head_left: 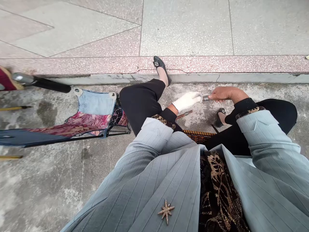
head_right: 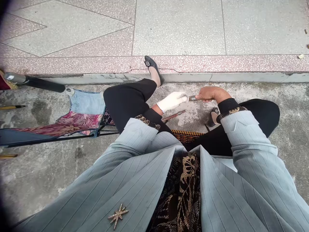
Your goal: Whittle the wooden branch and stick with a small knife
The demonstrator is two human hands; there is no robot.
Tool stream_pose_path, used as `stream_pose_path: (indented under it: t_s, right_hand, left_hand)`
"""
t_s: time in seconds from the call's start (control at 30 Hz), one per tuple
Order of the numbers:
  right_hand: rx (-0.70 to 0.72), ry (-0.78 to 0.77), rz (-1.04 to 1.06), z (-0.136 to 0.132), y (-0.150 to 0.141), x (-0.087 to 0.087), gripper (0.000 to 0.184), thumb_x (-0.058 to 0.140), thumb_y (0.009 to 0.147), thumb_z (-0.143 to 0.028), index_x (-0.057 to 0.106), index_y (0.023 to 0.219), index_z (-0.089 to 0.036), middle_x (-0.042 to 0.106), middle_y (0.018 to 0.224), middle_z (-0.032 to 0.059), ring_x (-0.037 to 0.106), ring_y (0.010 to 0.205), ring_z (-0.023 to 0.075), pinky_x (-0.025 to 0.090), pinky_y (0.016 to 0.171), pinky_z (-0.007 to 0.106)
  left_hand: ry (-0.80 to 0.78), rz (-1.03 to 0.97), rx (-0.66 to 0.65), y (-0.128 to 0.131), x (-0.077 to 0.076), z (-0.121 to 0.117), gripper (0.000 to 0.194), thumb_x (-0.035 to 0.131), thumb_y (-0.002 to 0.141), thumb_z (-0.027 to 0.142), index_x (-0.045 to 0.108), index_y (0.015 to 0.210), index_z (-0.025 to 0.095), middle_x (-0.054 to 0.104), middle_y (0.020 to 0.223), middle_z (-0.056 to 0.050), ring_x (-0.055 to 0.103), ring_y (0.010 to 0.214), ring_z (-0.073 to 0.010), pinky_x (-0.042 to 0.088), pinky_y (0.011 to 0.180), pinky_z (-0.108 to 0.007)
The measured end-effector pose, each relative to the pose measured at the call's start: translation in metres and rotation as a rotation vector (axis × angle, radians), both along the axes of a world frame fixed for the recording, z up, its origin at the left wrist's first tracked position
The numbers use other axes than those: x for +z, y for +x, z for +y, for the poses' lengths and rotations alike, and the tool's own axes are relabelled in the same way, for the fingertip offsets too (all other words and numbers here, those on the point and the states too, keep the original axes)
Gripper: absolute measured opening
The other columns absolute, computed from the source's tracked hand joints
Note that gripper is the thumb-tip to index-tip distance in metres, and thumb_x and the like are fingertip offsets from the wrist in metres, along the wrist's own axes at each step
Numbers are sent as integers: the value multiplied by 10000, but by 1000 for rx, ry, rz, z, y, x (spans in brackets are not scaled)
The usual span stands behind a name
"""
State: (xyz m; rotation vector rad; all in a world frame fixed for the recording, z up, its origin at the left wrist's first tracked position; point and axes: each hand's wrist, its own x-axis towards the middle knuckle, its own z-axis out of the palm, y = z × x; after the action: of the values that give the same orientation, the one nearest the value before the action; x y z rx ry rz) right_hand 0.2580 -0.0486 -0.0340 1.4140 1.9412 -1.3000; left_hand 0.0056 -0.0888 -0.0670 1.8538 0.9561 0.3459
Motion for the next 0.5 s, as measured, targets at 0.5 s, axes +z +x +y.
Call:
stream_pose_path:
  t_s: [0.5]
  right_hand:
    - [-377,-37,670,-11,12,52,609,652,931,-792,595,871,-188,572,718,39,485,601,131,428,592,281]
  left_hand:
    - [-168,0,64,26,-43,-7,200,526,1004,242,636,851,175,600,705,1,538,648,-141,461,699,-273]
